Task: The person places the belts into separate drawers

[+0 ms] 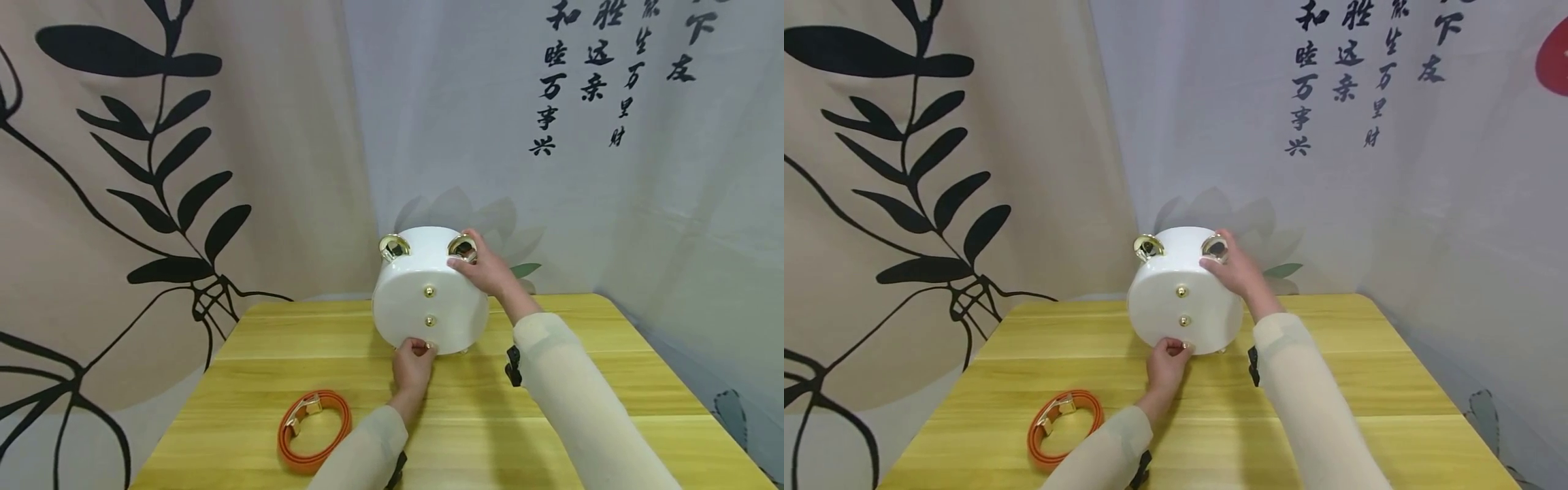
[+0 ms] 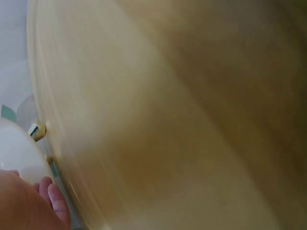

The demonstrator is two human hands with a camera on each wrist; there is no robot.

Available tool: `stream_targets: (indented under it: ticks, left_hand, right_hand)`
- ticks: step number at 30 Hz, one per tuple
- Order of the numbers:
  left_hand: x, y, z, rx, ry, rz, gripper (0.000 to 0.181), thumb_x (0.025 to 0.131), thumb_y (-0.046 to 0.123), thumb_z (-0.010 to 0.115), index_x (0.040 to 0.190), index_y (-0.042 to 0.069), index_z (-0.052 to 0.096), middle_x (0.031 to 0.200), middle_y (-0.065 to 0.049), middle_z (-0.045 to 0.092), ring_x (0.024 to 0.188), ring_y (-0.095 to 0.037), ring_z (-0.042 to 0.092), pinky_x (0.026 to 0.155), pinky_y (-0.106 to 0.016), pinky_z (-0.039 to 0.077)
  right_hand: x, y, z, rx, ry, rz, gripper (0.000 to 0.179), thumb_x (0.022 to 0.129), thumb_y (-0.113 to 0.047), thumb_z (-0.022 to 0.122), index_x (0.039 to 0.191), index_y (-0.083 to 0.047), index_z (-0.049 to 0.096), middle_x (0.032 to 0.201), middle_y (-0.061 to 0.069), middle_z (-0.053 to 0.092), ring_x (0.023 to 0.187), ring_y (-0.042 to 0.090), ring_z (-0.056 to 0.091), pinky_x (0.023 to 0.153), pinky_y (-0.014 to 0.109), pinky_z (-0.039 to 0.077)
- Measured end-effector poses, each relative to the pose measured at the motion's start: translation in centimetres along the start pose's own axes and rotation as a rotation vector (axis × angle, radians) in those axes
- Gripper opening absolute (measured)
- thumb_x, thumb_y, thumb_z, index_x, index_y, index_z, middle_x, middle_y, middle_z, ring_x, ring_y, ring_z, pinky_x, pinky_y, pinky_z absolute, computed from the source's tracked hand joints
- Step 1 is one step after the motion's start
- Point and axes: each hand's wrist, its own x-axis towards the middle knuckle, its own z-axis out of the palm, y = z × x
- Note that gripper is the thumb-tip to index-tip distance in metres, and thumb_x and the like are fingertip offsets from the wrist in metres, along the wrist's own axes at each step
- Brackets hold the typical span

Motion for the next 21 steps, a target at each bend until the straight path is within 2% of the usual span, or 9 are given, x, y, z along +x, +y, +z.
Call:
stream_targets:
  ticks: [7, 14, 21]
  left_hand:
    - [-0.25, 0.29, 0.03, -0.004, 0.018, -0.029, 0.018, 0.079, 0.014, 0.084, 0.082, 0.008, 0.067, 0.073, 0.003, 0.066, 0.070, -0.014, 0.060, 0.067, -0.034, 0.050]
    - [-0.32, 0.30, 0.34, -0.020, 0.022, -0.065, 0.016, 0.080, 0.013, 0.083, 0.082, 0.010, 0.068, 0.073, 0.004, 0.065, 0.071, -0.013, 0.059, 0.068, -0.034, 0.050]
    - [-0.37, 0.45, 0.76, -0.042, 0.066, -0.109, 0.019, 0.079, 0.017, 0.084, 0.078, 0.012, 0.066, 0.071, 0.004, 0.064, 0.065, -0.011, 0.057, 0.062, -0.032, 0.049]
  right_hand:
    - [-0.34, -0.29, 0.07, 0.012, 0.006, -0.027, 0.076, 0.099, -0.044, 0.057, 0.156, -0.019, 0.015, 0.134, 0.030, 0.050, 0.115, 0.047, 0.053, 0.092, 0.059, 0.044]
    - [-0.24, -0.14, 0.02, 0.005, -0.003, -0.017, 0.074, 0.100, -0.041, 0.057, 0.157, -0.020, 0.014, 0.145, 0.031, 0.041, 0.123, 0.050, 0.048, 0.098, 0.062, 0.040]
    - [-0.09, -0.13, 0.09, -0.004, -0.002, -0.007, 0.076, 0.100, -0.041, 0.058, 0.158, -0.021, 0.012, 0.140, 0.030, 0.046, 0.118, 0.047, 0.052, 0.094, 0.061, 0.043]
